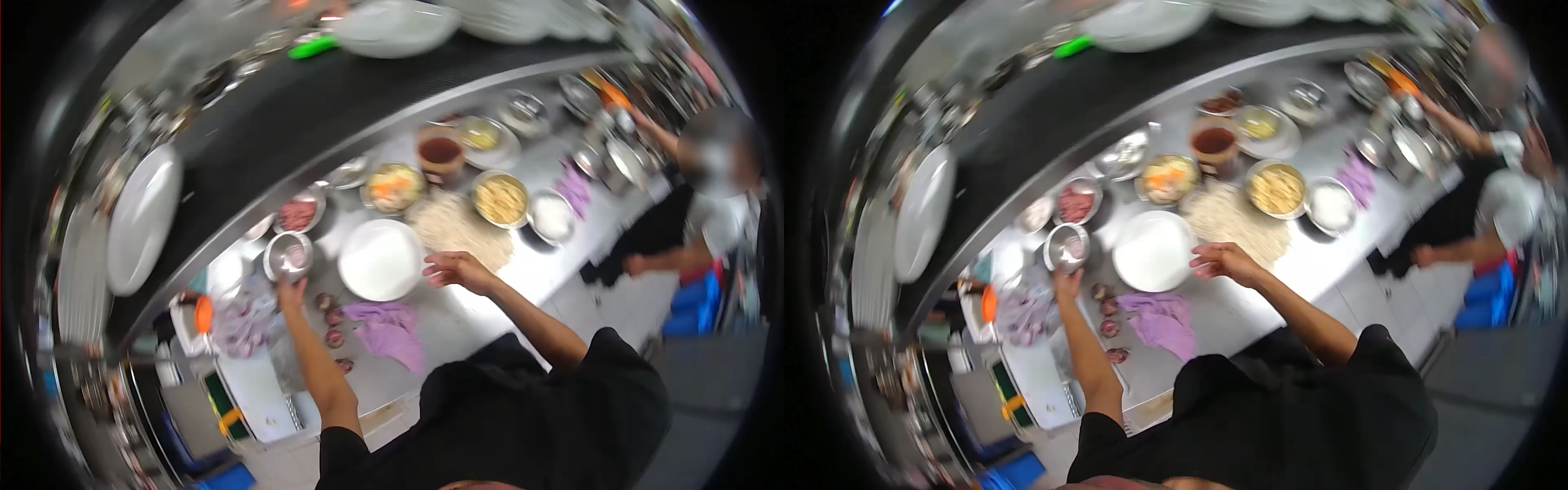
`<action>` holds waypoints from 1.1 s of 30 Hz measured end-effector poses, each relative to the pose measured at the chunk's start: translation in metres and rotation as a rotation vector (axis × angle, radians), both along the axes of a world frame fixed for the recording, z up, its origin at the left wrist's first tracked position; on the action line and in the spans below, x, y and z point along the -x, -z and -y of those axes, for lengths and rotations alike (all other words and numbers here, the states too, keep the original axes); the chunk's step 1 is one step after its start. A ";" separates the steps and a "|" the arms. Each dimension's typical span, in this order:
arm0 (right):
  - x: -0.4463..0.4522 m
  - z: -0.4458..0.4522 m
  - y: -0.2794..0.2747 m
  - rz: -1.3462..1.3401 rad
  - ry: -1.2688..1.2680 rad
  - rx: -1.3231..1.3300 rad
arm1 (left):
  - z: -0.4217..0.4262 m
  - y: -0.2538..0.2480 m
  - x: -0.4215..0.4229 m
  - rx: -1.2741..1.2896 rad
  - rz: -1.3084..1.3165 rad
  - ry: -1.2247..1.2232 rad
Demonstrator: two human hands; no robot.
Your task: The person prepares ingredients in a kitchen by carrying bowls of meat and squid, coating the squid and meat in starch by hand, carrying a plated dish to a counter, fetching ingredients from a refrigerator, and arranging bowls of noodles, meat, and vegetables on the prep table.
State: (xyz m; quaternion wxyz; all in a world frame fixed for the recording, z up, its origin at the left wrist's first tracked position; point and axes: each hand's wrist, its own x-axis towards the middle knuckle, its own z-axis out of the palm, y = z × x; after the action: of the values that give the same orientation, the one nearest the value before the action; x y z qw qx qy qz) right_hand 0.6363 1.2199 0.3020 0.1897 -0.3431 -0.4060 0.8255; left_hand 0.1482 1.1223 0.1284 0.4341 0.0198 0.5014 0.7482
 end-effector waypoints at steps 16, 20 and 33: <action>-0.253 0.003 0.024 0.300 -0.440 -0.146 | -0.067 -0.391 -0.550 -0.341 -1.162 1.298; -0.293 -0.013 0.041 0.264 -0.565 -0.192 | -0.090 -0.481 -0.686 -0.940 -1.653 1.225; -0.450 -0.036 0.062 0.294 -0.050 -0.288 | -0.093 -0.529 -0.741 -0.596 -1.798 1.588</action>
State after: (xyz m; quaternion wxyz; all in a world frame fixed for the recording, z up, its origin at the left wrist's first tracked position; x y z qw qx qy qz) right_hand 1.0860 1.2561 0.2403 0.1552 -0.4189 -0.5517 0.7044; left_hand 0.8891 1.2155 0.6578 0.2477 0.9235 0.2807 0.0832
